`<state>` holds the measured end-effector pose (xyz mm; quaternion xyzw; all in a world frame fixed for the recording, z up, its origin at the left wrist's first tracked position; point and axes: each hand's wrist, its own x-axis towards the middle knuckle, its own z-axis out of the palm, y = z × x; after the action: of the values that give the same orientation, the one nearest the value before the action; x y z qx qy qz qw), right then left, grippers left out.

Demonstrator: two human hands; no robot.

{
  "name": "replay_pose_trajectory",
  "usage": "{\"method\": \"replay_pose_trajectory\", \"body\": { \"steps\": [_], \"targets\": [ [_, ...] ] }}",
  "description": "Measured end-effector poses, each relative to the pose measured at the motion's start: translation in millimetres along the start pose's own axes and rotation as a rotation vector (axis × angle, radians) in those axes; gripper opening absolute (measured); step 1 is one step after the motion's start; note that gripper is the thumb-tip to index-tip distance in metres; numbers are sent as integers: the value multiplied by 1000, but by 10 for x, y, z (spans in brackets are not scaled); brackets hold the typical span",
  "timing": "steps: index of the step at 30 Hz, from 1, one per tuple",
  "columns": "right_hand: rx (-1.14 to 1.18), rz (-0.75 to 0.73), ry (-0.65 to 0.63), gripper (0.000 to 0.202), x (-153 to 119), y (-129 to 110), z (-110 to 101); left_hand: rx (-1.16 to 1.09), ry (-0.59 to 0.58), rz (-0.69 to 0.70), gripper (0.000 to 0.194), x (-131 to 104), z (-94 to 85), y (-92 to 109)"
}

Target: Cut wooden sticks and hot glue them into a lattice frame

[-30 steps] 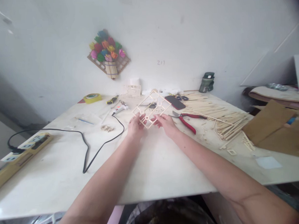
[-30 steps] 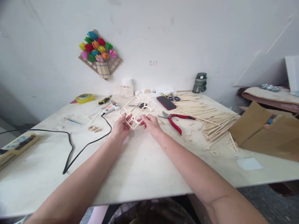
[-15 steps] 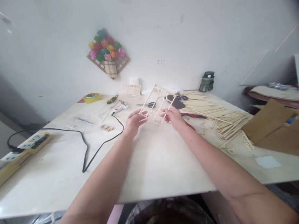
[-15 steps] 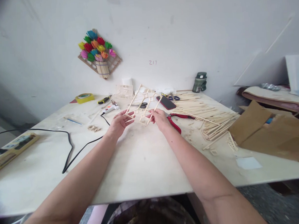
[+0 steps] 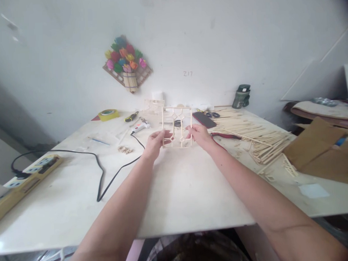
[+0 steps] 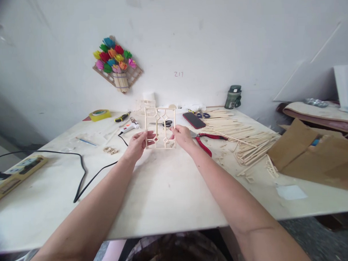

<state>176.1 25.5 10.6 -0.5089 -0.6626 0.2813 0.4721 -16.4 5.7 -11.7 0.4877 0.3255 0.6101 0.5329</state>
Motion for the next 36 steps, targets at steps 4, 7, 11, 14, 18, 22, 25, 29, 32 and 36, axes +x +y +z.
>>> {"method": "replay_pose_trajectory", "body": {
  "steps": [4,7,11,14,18,22,25,29,32,36],
  "targets": [
    [-74,-55,10,25,49,-109,-24,3,7,-8,33,-19,-17,68],
    [-121,-96,23,25,92,-226,-26,-35,7,-46,33,-24,-18,111],
    [-66,-180,8,24,144,-437,-12,-103,43,-26,33,1,-39,193],
    [100,-220,-10,30,187,-534,32,-157,131,56,30,46,-119,313],
    [135,-117,-30,28,221,-473,270,-299,313,211,21,113,-286,507],
    [-74,-42,-226,19,180,-352,733,-420,427,299,17,169,-414,676],
    [-296,-150,-266,17,143,-351,1086,-425,480,301,19,177,-468,779],
    [-492,-196,-327,29,164,-453,1457,-370,503,336,19,104,-550,840],
    [-522,-217,-375,34,223,-531,1673,-370,522,384,15,30,-660,816],
    [-532,-195,-352,35,324,-558,1853,-370,590,376,16,-25,-819,776]
  ]
}}
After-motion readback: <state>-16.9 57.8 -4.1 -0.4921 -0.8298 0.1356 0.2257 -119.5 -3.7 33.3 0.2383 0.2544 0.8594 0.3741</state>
